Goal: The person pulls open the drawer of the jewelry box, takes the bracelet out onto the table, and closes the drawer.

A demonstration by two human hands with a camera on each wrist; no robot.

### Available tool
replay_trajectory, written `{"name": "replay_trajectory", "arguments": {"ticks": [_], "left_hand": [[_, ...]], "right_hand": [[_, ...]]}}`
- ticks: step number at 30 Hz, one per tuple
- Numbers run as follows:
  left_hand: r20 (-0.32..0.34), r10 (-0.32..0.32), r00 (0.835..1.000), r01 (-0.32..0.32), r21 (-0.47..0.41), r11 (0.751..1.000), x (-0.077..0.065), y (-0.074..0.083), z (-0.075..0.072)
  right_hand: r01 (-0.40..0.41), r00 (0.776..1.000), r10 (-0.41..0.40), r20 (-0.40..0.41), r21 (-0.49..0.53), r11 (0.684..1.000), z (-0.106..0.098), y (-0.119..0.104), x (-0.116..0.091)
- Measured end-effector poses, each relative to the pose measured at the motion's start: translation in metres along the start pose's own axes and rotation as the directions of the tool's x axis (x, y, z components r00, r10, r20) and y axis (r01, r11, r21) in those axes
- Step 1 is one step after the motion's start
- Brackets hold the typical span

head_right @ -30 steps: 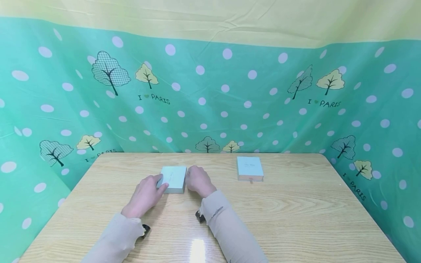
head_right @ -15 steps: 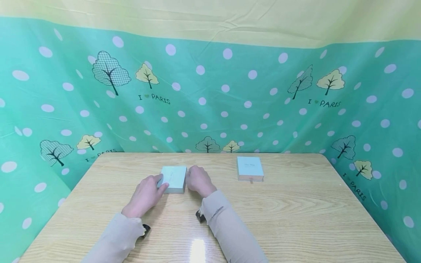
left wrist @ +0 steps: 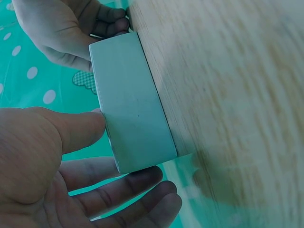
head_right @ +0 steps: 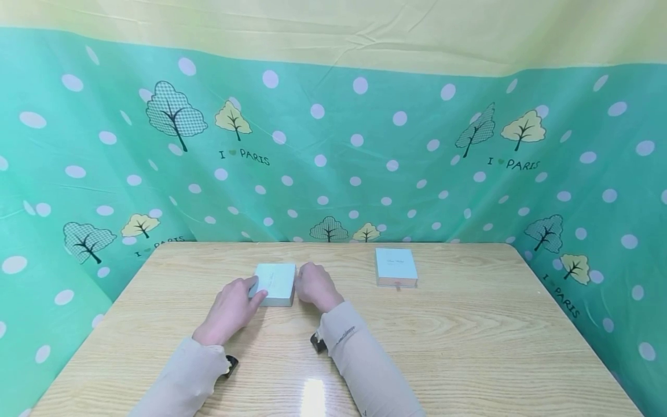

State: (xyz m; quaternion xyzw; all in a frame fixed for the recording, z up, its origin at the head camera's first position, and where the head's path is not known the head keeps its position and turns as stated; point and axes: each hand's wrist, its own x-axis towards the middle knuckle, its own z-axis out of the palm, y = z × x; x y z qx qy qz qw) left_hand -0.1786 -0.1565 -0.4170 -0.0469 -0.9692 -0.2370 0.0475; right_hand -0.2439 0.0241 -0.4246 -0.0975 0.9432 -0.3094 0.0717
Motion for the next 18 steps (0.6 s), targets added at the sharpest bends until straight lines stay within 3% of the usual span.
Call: {"name": "replay_trajectory", "arguments": {"ticks": [18], "left_hand": [[-0.009, 0.009, 1.0, -0.009, 0.01, 1.0, -0.0001, 0.0003, -0.0002]], "right_hand": [[-0.003, 1.0, 0.003, -0.002, -0.005, 1.0, -0.0027, 0.0021, 0.0003]]}}
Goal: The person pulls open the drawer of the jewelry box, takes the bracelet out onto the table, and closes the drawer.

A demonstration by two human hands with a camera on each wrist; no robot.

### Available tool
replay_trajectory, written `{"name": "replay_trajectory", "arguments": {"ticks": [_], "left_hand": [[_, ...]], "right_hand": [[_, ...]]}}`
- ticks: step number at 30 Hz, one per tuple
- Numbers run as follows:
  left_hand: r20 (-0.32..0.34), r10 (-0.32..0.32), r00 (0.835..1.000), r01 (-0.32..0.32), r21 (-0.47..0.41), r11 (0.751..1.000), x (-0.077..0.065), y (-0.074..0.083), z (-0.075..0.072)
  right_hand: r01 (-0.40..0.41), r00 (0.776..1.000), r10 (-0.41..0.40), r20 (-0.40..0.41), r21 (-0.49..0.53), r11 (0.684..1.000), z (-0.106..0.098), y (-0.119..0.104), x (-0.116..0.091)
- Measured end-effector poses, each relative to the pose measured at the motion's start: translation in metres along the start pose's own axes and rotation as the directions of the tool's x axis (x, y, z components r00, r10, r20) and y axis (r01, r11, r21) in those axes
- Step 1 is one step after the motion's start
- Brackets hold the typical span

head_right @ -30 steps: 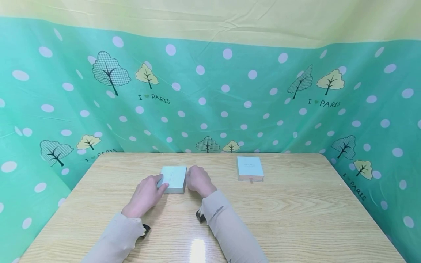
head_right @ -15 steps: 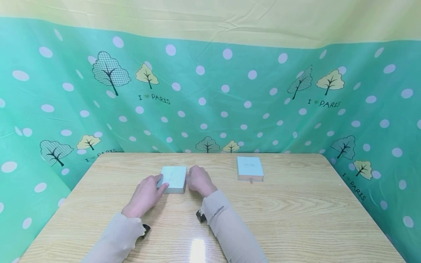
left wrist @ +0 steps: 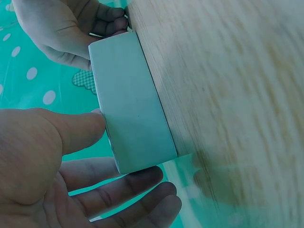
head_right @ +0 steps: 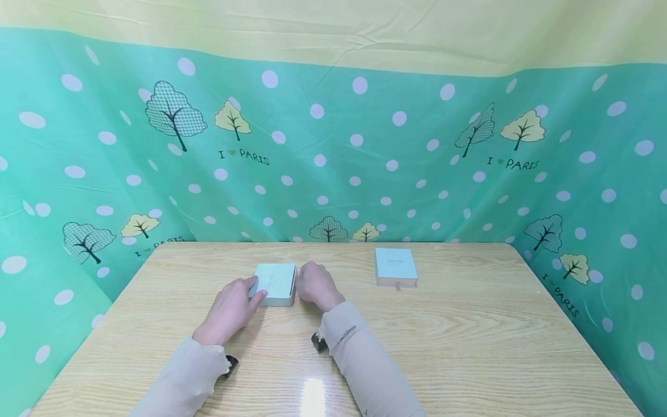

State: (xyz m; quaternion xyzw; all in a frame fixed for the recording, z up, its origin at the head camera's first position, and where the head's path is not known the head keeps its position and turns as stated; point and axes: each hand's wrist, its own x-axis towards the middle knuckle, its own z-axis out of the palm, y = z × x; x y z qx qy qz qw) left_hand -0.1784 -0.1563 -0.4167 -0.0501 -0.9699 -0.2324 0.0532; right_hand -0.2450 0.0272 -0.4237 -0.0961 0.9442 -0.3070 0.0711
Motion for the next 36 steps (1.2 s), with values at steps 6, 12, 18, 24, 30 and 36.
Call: {"name": "replay_trajectory", "arguments": {"ticks": [6, 12, 18, 24, 30, 36], "left_hand": [[-0.004, 0.006, 1.0, -0.006, 0.005, 1.0, 0.0001, -0.0001, 0.0003], [-0.004, 0.004, 1.0, -0.004, 0.006, 1.0, 0.0002, -0.0002, 0.0013], [-0.008, 0.009, 1.0, -0.009, 0.024, 1.0, 0.0002, -0.0002, 0.0018], [-0.016, 0.017, 1.0, -0.016, 0.026, 1.0, 0.0, 0.0002, 0.0018], [-0.028, 0.025, 0.999, -0.024, 0.031, 0.999, -0.0004, 0.0004, 0.0013], [-0.028, 0.022, 0.999, -0.021, 0.03, 0.999, 0.0001, 0.0004, 0.0014]], "right_hand": [[-0.006, 1.0, 0.006, -0.002, 0.001, 1.0, -0.0007, 0.0002, -0.0006], [-0.023, 1.0, 0.022, 0.004, 0.009, 1.0, -0.0013, 0.0003, -0.0011], [-0.03, 1.0, 0.029, 0.008, 0.019, 0.999, -0.0018, 0.0003, -0.0015], [-0.031, 1.0, 0.031, 0.005, 0.016, 0.999, -0.0025, 0.0001, -0.0023], [-0.029, 1.0, 0.029, 0.005, 0.012, 1.0, -0.0026, 0.0017, -0.0012], [-0.028, 1.0, 0.028, 0.002, 0.018, 0.999, -0.0022, 0.003, -0.0006]]}}
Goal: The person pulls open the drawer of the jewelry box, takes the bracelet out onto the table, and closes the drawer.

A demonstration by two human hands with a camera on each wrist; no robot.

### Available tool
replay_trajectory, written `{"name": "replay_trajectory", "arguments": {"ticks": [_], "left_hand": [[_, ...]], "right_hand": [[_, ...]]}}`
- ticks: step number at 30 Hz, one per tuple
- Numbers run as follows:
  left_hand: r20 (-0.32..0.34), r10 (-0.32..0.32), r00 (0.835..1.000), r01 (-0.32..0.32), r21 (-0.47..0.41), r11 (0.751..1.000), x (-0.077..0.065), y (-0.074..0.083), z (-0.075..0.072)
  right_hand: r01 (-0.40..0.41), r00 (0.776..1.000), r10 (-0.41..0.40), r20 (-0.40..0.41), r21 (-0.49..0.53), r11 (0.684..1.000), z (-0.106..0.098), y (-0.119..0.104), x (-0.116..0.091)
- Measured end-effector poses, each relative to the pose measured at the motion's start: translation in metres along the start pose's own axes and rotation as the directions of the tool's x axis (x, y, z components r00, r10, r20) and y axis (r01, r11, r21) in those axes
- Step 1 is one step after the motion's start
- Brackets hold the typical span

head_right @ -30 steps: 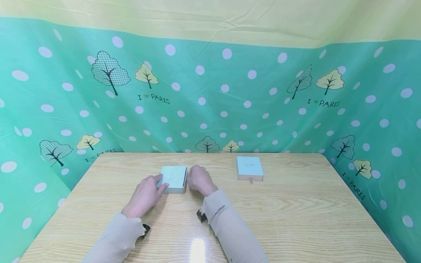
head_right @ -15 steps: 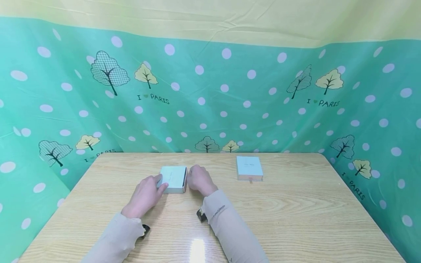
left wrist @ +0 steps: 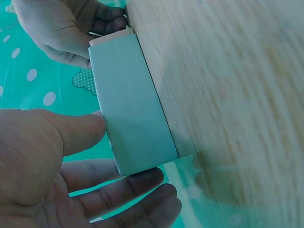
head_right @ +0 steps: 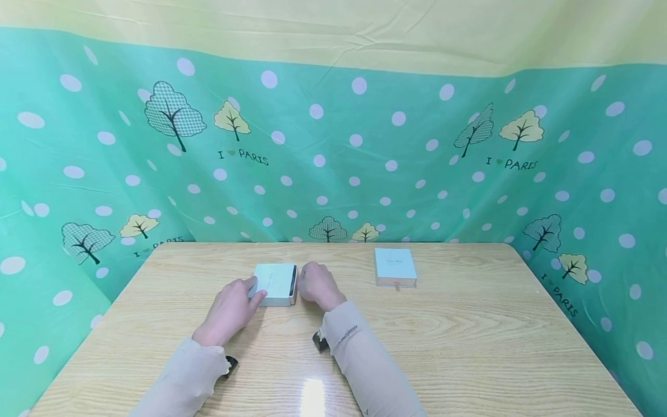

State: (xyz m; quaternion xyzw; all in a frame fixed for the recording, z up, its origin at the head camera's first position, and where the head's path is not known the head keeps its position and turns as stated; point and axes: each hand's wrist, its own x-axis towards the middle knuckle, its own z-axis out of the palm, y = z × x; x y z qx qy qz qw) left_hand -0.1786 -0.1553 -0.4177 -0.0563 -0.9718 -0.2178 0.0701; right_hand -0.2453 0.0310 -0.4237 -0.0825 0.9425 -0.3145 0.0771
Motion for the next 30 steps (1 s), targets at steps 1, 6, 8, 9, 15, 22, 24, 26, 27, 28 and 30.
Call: {"name": "replay_trajectory", "arguments": {"ticks": [1, 6, 8, 9, 15, 22, 24, 26, 27, 28, 30], "left_hand": [[0.001, 0.0, 1.0, 0.0, 0.001, 1.0, -0.0002, -0.0001, -0.0001], [0.005, -0.002, 1.0, 0.002, 0.002, 1.0, -0.0005, -0.0001, -0.0003], [0.007, -0.003, 1.0, 0.003, 0.002, 1.0, -0.0005, -0.0001, -0.0002], [0.007, -0.002, 1.0, 0.002, 0.002, 1.0, -0.0005, 0.0, -0.0003], [0.006, 0.001, 1.0, -0.001, 0.003, 1.0, -0.0005, 0.0001, -0.0003], [-0.001, 0.008, 1.0, -0.008, 0.015, 1.0, -0.0006, -0.0001, -0.0001], [-0.001, 0.01, 1.0, -0.01, 0.021, 1.0, -0.0004, 0.0001, -0.0001], [-0.001, 0.012, 1.0, -0.012, 0.029, 1.0, -0.0003, 0.0003, -0.0001], [-0.001, 0.012, 1.0, -0.012, 0.032, 0.999, -0.0002, 0.0005, -0.0002], [0.0, 0.011, 1.0, -0.011, 0.034, 0.999, 0.0, 0.0006, -0.0001], [0.001, 0.009, 1.0, -0.009, 0.035, 0.999, 0.0, 0.0006, 0.0001]], "right_hand": [[0.0, 1.0, 0.0, 0.0, 0.002, 1.0, 0.0001, 0.0002, 0.0], [-0.005, 1.0, 0.005, 0.002, 0.002, 1.0, 0.0006, 0.0004, 0.0006], [-0.007, 1.0, 0.007, 0.001, 0.001, 1.0, 0.0005, 0.0004, 0.0007], [-0.006, 1.0, 0.006, 0.001, 0.002, 1.0, 0.0006, 0.0004, 0.0008], [-0.005, 1.0, 0.005, 0.0, 0.005, 1.0, -0.0001, 0.0003, -0.0003], [-0.008, 1.0, 0.008, 0.005, -0.001, 1.0, -0.0008, 0.0006, -0.0005], [-0.005, 1.0, 0.005, 0.002, 0.004, 1.0, -0.0013, 0.0006, -0.0006], [-0.008, 1.0, 0.008, 0.003, 0.005, 1.0, -0.0016, 0.0006, -0.0007], [-0.009, 1.0, 0.009, 0.003, 0.009, 1.0, -0.0017, 0.0006, -0.0007], [-0.012, 1.0, 0.012, 0.004, 0.013, 1.0, -0.0018, 0.0007, -0.0007], [-0.017, 1.0, 0.017, 0.007, 0.012, 1.0, -0.0018, 0.0012, -0.0005]]}}
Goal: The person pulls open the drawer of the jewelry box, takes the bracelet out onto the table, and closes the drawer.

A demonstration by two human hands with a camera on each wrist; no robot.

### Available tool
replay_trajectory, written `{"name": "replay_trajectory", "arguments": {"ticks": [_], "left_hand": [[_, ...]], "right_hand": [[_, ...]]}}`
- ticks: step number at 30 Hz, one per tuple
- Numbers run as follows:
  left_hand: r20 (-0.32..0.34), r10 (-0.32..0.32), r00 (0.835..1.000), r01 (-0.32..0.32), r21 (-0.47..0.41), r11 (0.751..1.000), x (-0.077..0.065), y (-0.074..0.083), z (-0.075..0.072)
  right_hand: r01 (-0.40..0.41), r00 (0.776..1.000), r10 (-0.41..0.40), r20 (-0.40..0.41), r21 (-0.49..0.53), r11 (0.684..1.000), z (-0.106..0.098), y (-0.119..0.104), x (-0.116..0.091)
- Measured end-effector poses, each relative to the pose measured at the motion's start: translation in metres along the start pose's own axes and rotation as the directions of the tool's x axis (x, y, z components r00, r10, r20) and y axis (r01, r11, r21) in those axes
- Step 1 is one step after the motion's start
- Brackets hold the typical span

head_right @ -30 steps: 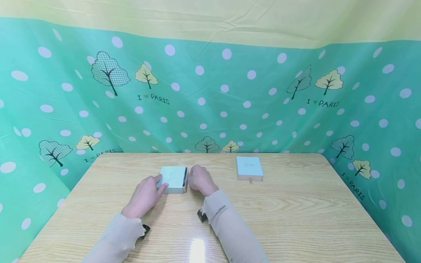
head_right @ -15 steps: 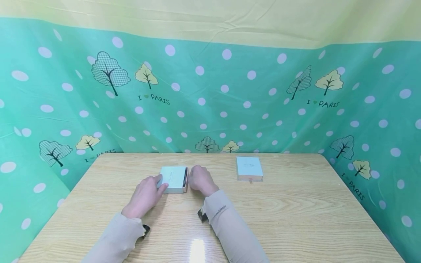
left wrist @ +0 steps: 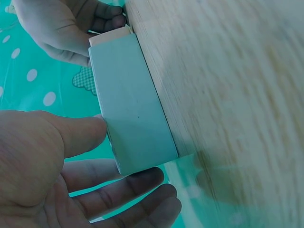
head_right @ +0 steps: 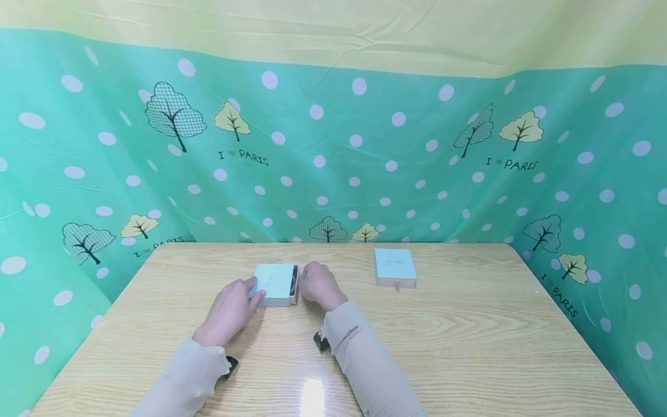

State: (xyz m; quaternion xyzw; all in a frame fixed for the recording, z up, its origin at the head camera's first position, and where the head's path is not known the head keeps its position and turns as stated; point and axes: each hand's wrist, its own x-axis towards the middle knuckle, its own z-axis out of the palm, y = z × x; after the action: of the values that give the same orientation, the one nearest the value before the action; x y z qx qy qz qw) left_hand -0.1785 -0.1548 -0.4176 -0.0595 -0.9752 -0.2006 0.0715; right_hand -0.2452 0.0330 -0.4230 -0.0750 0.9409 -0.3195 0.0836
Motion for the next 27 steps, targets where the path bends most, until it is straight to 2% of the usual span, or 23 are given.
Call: {"name": "replay_trajectory", "arguments": {"ticks": [27], "left_hand": [[0.009, -0.016, 1.0, 0.016, -0.014, 1.0, 0.0, 0.0001, 0.0004]], "right_hand": [[0.012, 1.0, -0.012, -0.013, -0.002, 1.0, -0.0013, 0.0032, -0.0004]]}}
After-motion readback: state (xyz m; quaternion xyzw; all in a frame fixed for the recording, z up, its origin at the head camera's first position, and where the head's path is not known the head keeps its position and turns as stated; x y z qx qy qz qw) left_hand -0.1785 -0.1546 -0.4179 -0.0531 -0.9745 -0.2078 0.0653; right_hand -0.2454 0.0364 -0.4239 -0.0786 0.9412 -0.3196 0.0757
